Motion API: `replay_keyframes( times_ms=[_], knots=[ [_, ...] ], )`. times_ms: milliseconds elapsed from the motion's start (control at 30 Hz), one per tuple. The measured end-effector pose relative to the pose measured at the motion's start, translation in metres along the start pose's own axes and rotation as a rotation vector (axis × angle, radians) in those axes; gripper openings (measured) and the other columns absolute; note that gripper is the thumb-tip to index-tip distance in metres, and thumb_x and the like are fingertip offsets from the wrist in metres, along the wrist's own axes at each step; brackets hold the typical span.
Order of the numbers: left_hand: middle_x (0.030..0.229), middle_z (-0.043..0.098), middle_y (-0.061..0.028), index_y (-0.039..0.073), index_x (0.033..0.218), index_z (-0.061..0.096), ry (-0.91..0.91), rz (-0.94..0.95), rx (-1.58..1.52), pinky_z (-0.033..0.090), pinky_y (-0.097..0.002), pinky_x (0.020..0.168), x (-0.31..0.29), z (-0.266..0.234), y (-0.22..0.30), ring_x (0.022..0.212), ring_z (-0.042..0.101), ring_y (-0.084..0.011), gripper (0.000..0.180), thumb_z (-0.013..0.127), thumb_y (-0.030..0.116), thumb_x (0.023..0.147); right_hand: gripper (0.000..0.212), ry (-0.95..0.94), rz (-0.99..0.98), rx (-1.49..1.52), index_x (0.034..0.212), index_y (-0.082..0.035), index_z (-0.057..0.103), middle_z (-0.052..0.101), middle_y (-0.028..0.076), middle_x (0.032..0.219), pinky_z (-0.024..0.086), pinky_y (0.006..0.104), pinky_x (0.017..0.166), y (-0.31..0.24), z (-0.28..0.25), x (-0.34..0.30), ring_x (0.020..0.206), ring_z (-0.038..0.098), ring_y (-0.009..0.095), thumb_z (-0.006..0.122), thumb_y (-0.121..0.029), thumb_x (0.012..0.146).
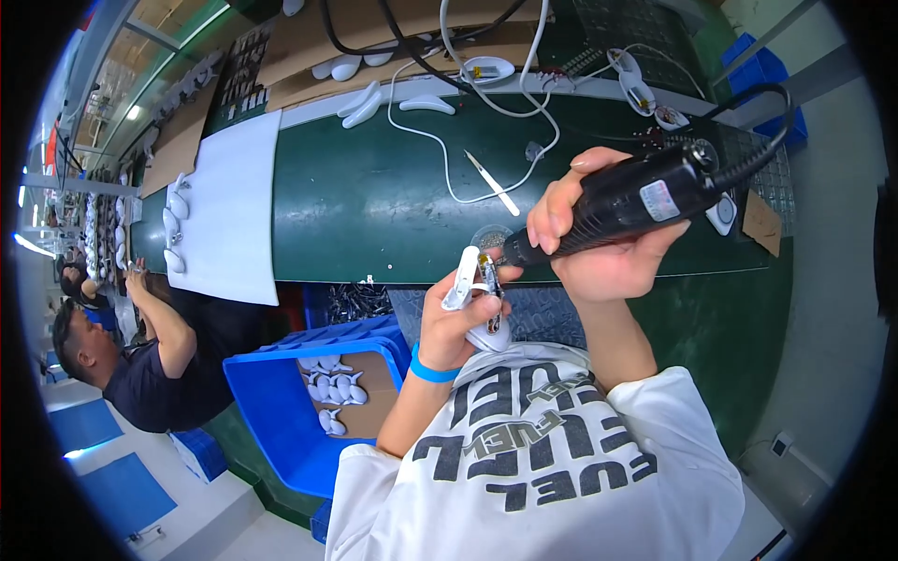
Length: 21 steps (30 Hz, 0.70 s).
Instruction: The person assembles white plastic components, including plastic housing and plastic fins, by hand and secures them with screws using an electric screwdriver.
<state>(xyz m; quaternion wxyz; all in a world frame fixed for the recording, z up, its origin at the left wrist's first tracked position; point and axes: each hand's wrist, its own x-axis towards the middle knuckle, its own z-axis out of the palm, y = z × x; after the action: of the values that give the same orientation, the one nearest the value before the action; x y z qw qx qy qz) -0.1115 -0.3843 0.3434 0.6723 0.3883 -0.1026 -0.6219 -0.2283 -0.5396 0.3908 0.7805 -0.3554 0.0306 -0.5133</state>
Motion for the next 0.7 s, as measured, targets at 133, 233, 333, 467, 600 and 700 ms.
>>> replay_keyframes(
  times_ms=[133, 233, 333, 467, 600, 700],
  knots=[
    [0.121, 0.070, -0.0123, -0.005, 0.144, 0.056, 0.042, -0.029, 0.062, 0.056, -0.0326, 0.080, 0.007, -0.004, -0.007, 0.089, 0.068, -0.0179, 0.064, 0.079, 0.007, 0.086, 0.098, -0.036, -0.046, -0.122, 0.128, -0.002, 0.049, 0.059, 0.011, 0.078, 0.049, 0.0367, 0.062, 0.002, -0.002, -0.003, 0.064, 0.056, 0.021, 0.029, -0.091, 0.091],
    [0.121, 0.070, -0.0116, -0.004, 0.142, 0.058, 0.088, -0.015, 0.010, 0.055, -0.0326, 0.079, 0.013, -0.005, -0.008, 0.087, 0.067, -0.0174, 0.060, 0.079, 0.009, 0.088, 0.095, -0.056, -0.090, -0.116, 0.126, -0.003, 0.048, 0.058, 0.011, 0.078, 0.048, 0.0374, 0.058, -0.012, 0.008, -0.004, 0.063, 0.055, 0.020, 0.033, -0.091, 0.091],
    [0.116, 0.072, -0.0127, -0.002, 0.139, 0.059, 0.094, -0.027, -0.047, 0.056, -0.0322, 0.076, 0.018, -0.011, -0.008, 0.085, 0.068, -0.0165, 0.051, 0.076, 0.012, 0.093, 0.093, -0.101, -0.092, -0.007, 0.128, -0.004, 0.048, 0.059, 0.010, 0.077, 0.049, 0.0384, 0.054, -0.028, 0.019, -0.004, 0.058, 0.055, 0.021, 0.037, -0.089, 0.092],
    [0.106, 0.071, -0.0094, -0.001, 0.139, 0.059, 0.088, 0.002, -0.080, 0.056, -0.0311, 0.074, 0.018, -0.009, -0.008, 0.083, 0.068, -0.0156, 0.047, 0.073, 0.015, 0.097, 0.090, -0.149, -0.040, 0.059, 0.129, -0.004, 0.049, 0.060, 0.011, 0.076, 0.049, 0.0388, 0.053, -0.029, 0.023, -0.010, 0.055, 0.056, 0.022, 0.038, -0.086, 0.094],
    [0.105, 0.071, -0.0082, -0.002, 0.139, 0.059, 0.078, 0.011, -0.075, 0.056, -0.0279, 0.076, 0.019, -0.005, -0.007, 0.085, 0.068, -0.0139, 0.048, 0.074, 0.015, 0.097, 0.106, -0.106, 0.030, 0.160, 0.124, 0.001, 0.048, 0.064, 0.015, 0.075, 0.051, 0.0387, 0.065, -0.026, 0.026, -0.016, 0.062, 0.059, 0.023, 0.027, -0.096, 0.086],
    [0.105, 0.071, -0.0084, -0.003, 0.139, 0.059, 0.091, 0.037, -0.066, 0.056, -0.0273, 0.078, 0.018, 0.001, -0.006, 0.086, 0.068, -0.0135, 0.048, 0.074, 0.014, 0.096, 0.098, -0.127, 0.020, 0.100, 0.127, -0.001, 0.048, 0.062, 0.013, 0.076, 0.050, 0.0384, 0.060, -0.022, 0.022, -0.015, 0.059, 0.058, 0.022, 0.032, -0.090, 0.090]
  ],
)
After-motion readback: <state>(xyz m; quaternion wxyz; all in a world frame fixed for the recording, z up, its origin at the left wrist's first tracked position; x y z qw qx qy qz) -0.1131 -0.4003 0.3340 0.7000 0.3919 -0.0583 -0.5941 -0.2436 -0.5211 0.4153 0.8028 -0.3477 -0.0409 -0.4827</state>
